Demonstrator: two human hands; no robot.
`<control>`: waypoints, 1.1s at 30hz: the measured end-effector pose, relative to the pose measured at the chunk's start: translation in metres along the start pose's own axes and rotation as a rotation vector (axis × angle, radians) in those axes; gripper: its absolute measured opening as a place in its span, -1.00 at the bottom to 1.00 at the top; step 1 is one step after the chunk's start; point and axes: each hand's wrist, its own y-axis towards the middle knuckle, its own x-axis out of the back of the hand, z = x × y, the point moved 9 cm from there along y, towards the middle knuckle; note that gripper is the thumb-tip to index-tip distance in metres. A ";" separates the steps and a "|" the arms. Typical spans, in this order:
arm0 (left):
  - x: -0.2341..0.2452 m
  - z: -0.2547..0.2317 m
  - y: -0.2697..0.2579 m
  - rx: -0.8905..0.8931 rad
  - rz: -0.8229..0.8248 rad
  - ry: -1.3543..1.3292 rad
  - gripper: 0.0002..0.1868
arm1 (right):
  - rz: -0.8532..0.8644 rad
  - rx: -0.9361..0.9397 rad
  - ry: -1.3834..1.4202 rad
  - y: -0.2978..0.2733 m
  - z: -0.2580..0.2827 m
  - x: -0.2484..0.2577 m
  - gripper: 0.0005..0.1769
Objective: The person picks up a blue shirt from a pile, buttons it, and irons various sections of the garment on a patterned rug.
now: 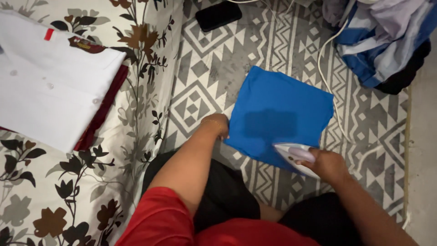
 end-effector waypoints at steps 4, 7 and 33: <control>0.006 0.003 0.000 0.002 0.016 0.065 -0.74 | -0.121 0.081 -0.056 0.012 0.022 0.012 -0.57; 0.048 0.020 -0.004 0.031 -0.360 0.006 -0.67 | -0.233 0.321 0.005 0.041 0.082 0.024 -0.56; 0.094 0.055 -0.023 0.018 -0.710 -0.291 -0.68 | -0.354 0.186 -0.093 0.149 0.140 0.056 -0.44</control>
